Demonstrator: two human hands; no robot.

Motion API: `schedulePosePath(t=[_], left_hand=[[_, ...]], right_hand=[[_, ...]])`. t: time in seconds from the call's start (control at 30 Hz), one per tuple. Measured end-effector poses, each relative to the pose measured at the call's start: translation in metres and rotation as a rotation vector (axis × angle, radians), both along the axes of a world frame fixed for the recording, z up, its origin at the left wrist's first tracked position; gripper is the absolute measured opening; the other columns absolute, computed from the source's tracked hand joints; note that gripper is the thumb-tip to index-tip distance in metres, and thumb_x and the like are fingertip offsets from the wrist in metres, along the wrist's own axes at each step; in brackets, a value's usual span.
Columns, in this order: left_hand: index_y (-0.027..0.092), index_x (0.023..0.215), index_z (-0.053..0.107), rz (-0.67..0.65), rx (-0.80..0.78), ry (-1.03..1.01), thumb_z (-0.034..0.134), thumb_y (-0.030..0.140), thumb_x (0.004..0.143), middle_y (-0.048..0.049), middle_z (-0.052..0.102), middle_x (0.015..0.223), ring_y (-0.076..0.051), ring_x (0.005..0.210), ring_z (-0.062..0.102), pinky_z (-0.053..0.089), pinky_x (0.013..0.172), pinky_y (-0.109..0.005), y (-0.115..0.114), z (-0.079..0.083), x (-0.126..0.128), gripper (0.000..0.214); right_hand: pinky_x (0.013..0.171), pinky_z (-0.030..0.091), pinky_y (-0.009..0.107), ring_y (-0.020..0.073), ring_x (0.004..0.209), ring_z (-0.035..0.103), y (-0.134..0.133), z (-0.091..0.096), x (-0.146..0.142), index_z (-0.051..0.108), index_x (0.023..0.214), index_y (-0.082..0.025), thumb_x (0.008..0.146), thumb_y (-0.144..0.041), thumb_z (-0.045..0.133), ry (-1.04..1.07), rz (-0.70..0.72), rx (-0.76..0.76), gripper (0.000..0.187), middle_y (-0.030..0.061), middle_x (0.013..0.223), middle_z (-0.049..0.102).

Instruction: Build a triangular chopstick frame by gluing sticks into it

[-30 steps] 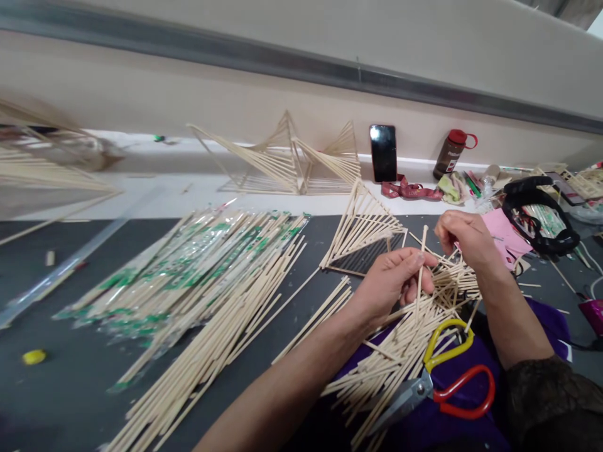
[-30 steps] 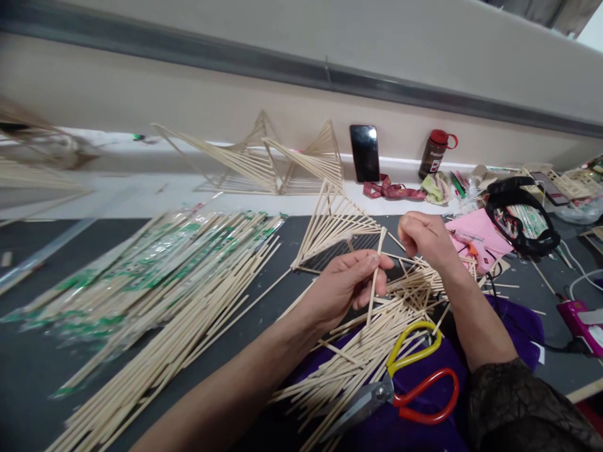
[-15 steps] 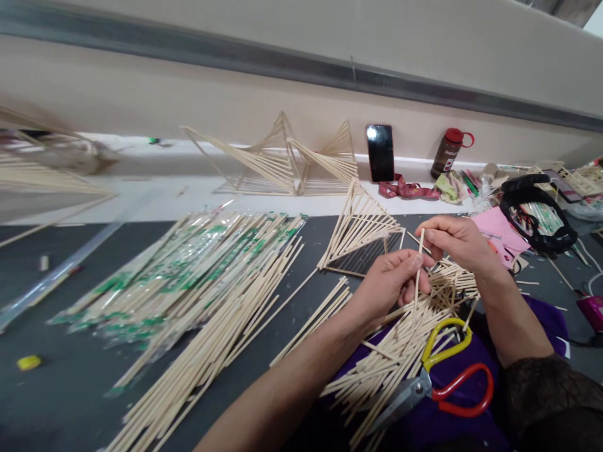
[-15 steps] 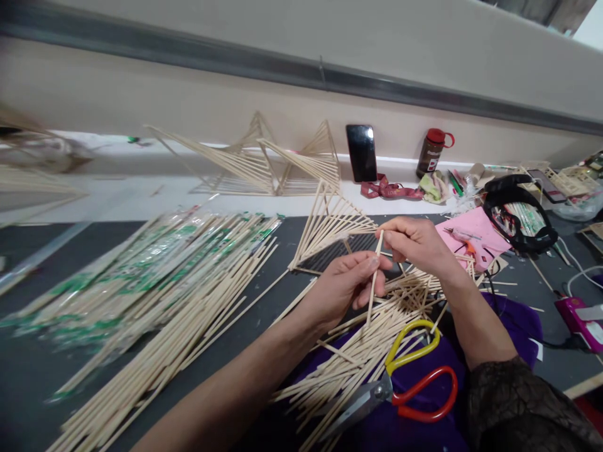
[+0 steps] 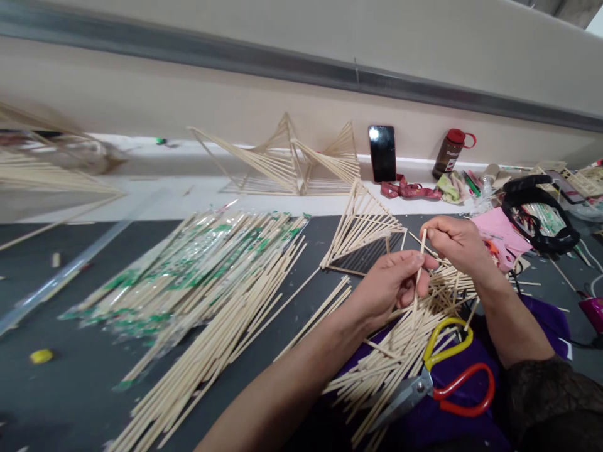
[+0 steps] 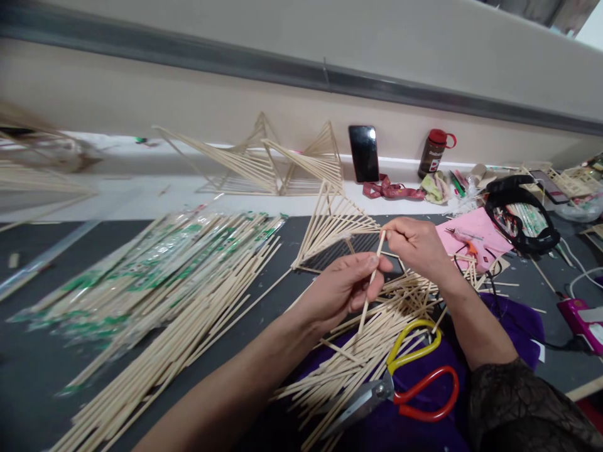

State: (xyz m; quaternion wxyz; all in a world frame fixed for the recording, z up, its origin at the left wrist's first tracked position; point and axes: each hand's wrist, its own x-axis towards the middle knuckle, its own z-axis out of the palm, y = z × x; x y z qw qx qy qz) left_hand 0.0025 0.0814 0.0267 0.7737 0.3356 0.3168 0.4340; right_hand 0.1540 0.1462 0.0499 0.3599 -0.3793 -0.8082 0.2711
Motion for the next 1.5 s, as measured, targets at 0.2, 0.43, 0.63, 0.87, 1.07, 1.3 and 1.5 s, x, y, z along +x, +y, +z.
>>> schedulePosePath(t=[0.2, 0.43, 0.63, 0.87, 1.07, 1.3, 1.5], left_hand=[[0.013, 0.081, 0.064, -0.085, -0.019, -0.057, 0.062, 0.038, 0.083, 0.0033, 0.055, 0.046, -0.002, 0.032, 0.026, 0.011, 0.036, -0.018, 0.001, 0.002, -0.004, 0.025], [0.016, 0.071, 0.053, 0.028, 0.022, 0.035, 0.075, 0.031, 0.070, 0.0043, 0.060, 0.049, 0.000, 0.033, 0.028, 0.014, 0.036, -0.016, -0.001, -0.001, 0.001, 0.027], [0.016, 0.068, 0.052, 0.006, 0.052, 0.005, 0.073, 0.030, 0.072, 0.0024, 0.063, 0.050, 0.000, 0.033, 0.027, 0.013, 0.036, -0.017, -0.003, 0.000, 0.000, 0.025], [0.014, 0.069, 0.057, -0.106, 0.017, -0.026, 0.073, 0.033, 0.073, 0.0009, 0.062, 0.049, -0.001, 0.032, 0.026, 0.010, 0.036, -0.019, -0.005, 0.001, -0.002, 0.025], [0.013, 0.070, 0.065, -0.100, 0.013, -0.103, 0.068, 0.029, 0.077, -0.0001, 0.060, 0.048, -0.002, 0.035, 0.023, 0.009, 0.037, -0.020, -0.005, 0.001, -0.001, 0.018], [0.013, 0.071, 0.065, -0.066, -0.012, -0.049, 0.065, 0.027, 0.080, 0.0005, 0.060, 0.048, -0.002, 0.035, 0.025, 0.008, 0.037, -0.021, -0.007, 0.001, 0.001, 0.016], [0.014, 0.074, 0.062, -0.002, 0.003, -0.062, 0.064, 0.028, 0.083, 0.0014, 0.061, 0.051, -0.002, 0.035, 0.027, 0.011, 0.038, -0.020, -0.005, 0.000, 0.000, 0.017]], right_hand=[[0.049, 0.033, 0.022, 0.0092, 0.049, 0.044, -0.002, 0.005, 0.006, 0.066, 0.075, -0.018, 0.082, -0.022, 0.049, 0.065, 0.040, -0.158, 0.019, -0.0037, 0.056, 0.053], [0.061, 0.039, 0.026, 0.0121, 0.061, 0.053, -0.010, 0.013, 0.009, 0.067, 0.074, -0.020, 0.080, -0.015, 0.051, -0.051, -0.062, 0.222, 0.018, 0.0001, 0.068, 0.063], [0.048, 0.034, 0.023, 0.0094, 0.048, 0.045, -0.010, 0.015, 0.014, 0.067, 0.074, -0.019, 0.081, -0.018, 0.052, 0.076, 0.016, -0.050, 0.017, -0.0032, 0.054, 0.053], [0.039, 0.028, 0.020, 0.0055, 0.038, 0.036, 0.001, 0.004, 0.018, 0.068, 0.072, -0.018, 0.078, -0.030, 0.061, 0.333, 0.210, -0.488, 0.015, -0.0057, 0.048, 0.048], [0.035, 0.026, 0.020, 0.0051, 0.036, 0.035, 0.012, -0.001, 0.014, 0.062, 0.065, -0.018, 0.066, -0.029, 0.064, 0.465, 0.104, -0.649, 0.011, -0.0049, 0.049, 0.049], [0.040, 0.032, 0.022, 0.0076, 0.042, 0.044, 0.022, -0.005, 0.020, 0.062, 0.062, -0.018, 0.078, -0.026, 0.055, 0.342, -0.011, -0.452, 0.020, -0.0018, 0.052, 0.052], [0.047, 0.040, 0.023, 0.0072, 0.049, 0.050, 0.009, -0.003, 0.012, 0.073, 0.094, -0.021, 0.074, -0.022, 0.067, 0.259, -0.043, -0.368, 0.020, -0.0018, 0.072, 0.065]])
